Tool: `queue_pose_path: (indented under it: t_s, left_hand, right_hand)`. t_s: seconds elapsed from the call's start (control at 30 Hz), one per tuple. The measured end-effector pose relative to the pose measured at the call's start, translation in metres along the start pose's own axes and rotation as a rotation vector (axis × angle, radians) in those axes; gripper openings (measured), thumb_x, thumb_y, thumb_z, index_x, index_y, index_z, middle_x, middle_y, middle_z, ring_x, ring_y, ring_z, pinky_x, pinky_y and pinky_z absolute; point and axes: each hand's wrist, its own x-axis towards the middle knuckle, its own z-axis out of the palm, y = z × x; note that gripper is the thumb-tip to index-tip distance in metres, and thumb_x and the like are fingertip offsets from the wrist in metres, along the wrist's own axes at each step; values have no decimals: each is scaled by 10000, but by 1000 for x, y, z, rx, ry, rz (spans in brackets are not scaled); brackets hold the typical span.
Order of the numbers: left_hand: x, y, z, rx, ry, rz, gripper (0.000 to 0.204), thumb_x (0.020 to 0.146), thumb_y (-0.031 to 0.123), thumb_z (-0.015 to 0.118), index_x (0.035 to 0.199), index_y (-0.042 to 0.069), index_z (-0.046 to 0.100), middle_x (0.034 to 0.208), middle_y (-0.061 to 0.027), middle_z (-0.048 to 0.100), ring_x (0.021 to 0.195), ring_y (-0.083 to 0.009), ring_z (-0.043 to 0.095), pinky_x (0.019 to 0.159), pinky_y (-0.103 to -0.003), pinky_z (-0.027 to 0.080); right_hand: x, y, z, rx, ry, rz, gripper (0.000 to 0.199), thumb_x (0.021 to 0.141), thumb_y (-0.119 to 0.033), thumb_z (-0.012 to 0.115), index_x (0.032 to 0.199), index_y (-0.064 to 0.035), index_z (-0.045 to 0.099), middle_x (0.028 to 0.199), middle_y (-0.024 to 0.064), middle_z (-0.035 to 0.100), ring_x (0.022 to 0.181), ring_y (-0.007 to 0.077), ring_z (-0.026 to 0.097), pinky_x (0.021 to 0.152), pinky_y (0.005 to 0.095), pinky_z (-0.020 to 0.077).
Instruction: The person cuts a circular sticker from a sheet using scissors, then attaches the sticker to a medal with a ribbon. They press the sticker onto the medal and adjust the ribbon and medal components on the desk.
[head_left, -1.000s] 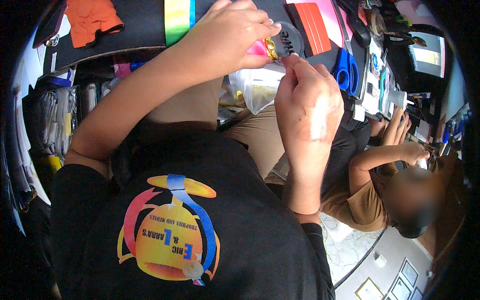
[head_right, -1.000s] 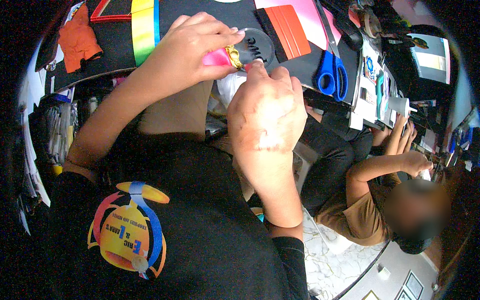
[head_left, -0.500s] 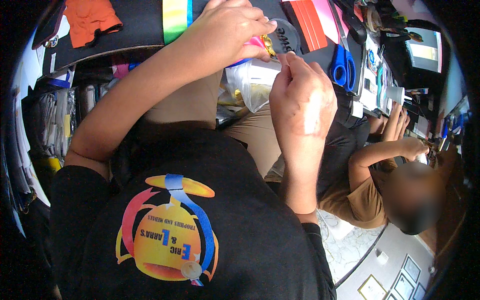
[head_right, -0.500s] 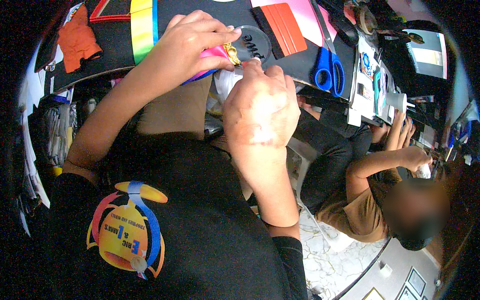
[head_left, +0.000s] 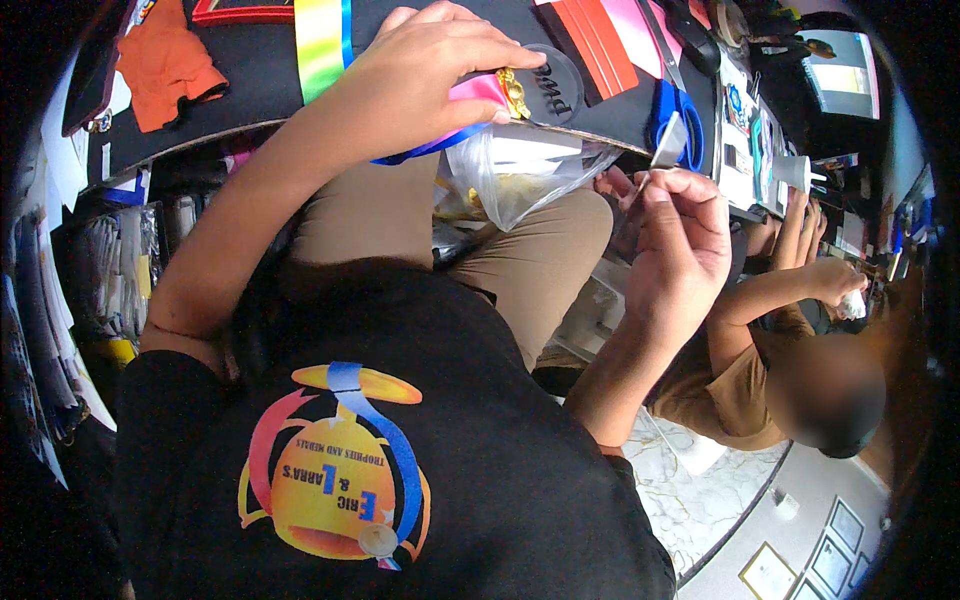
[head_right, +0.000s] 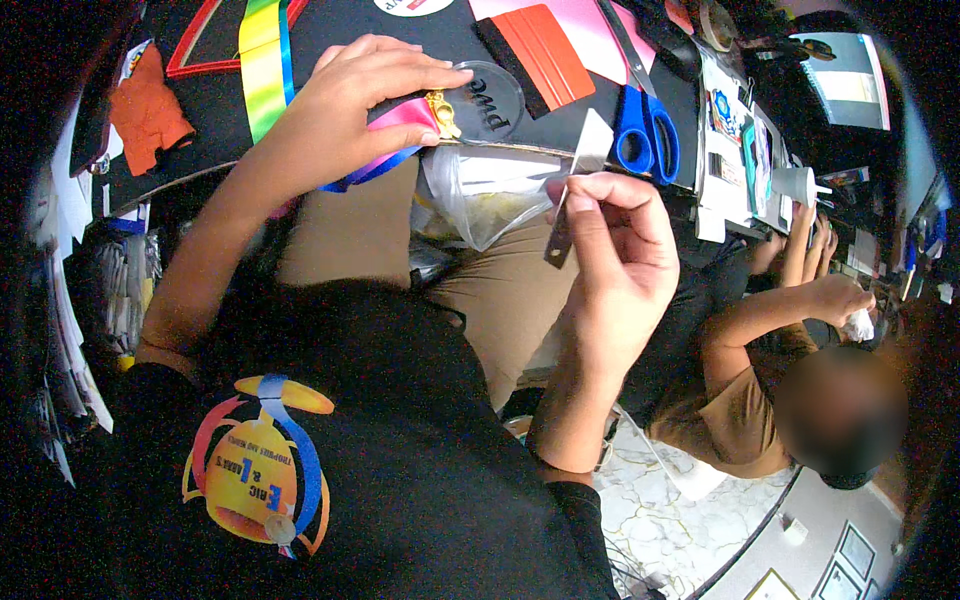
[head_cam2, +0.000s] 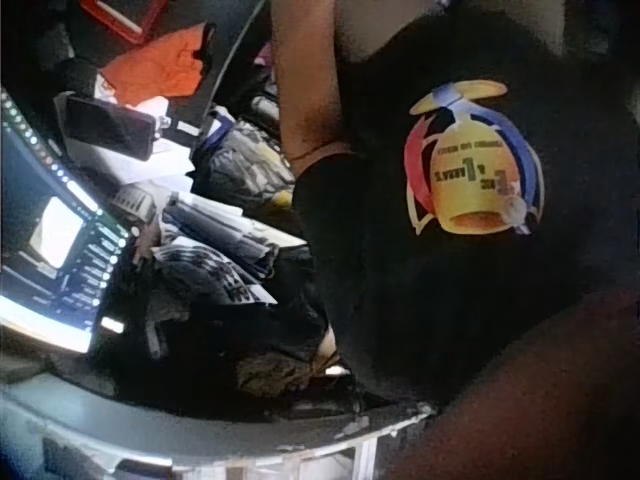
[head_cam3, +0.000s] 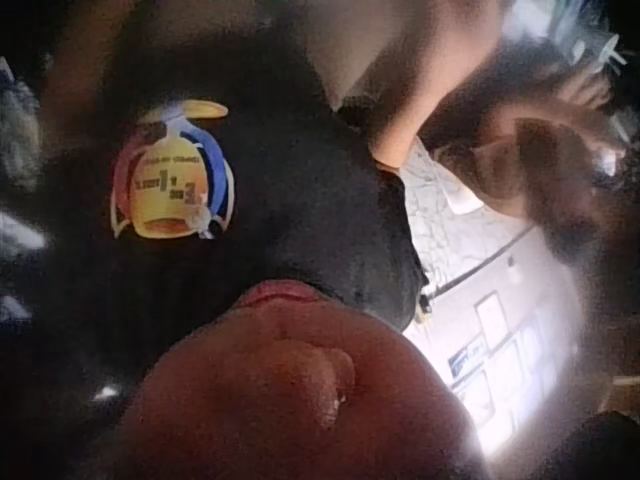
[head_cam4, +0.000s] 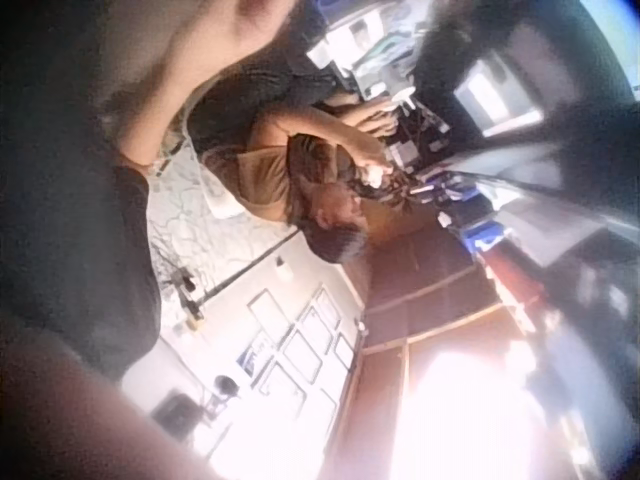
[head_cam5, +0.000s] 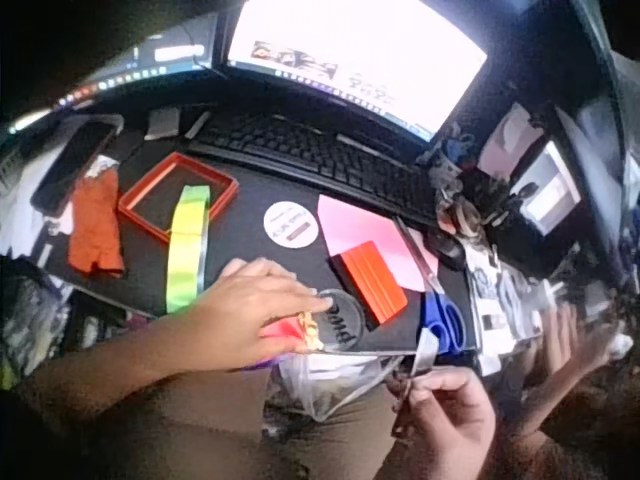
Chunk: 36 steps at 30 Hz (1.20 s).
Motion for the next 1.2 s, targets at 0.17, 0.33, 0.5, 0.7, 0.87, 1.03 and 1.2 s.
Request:
queue_pose_path:
  t_s: [0.17,0.33,0.5,0.7,0.87,1.03,1.2]
  left_hand:
    - [1,5,-4,57,-14,144,301,812,260,745,1114,247,745,1364,-36,585,1317,-304,467,1061,-460,345]
    - [2,6,-4,76,-7,161,192,790,208,767,982,213,772,1267,-11,644,1287,-289,500,1036,-432,355]
    - [2,3,-2,43,-24,151,190,770,189,785,958,167,771,1136,8,699,1194,-263,565,1001,-400,379]
    - [1,2,0,5,8,156,190,768,180,788,951,133,757,1101,-3,701,1119,-241,593,961,-382,409]
    - [0,3,1,0,37,155,180,761,169,793,932,129,751,1065,-3,700,1066,-223,603,937,-376,420]
    - [0,4,3,7,65,164,173,761,181,795,921,135,750,1050,1,698,1053,-218,600,929,-376,420]
    - [0,4,3,11,70,168,176,758,181,794,922,136,750,1048,0,696,1050,-217,598,927,-377,422]
  right_hand:
    - [2,7,-13,513,-170,70,209,938,19,552,1123,79,630,1007,169,691,911,247,690,975,441,524]
    - [-1,18,-13,327,-52,90,254,842,44,712,1090,53,655,947,111,695,887,167,672,900,398,563]
    - [4,23,-3,-117,18,-39,175,781,-15,796,942,-36,731,876,3,685,684,80,483,643,221,416]
    - [10,19,18,-619,-49,38,129,840,-6,761,947,6,690,817,-18,632,712,51,544,681,200,455]
    - [9,15,35,-644,-116,26,374,834,5,721,1203,-50,693,726,-28,556,653,34,493,599,199,433]
    - [9,14,39,-618,-122,38,320,816,-10,704,1134,-49,711,697,45,583,608,111,542,589,267,465]
    - [11,12,38,-648,-124,21,298,817,-28,706,1113,-43,719,682,41,581,593,108,533,573,268,453]
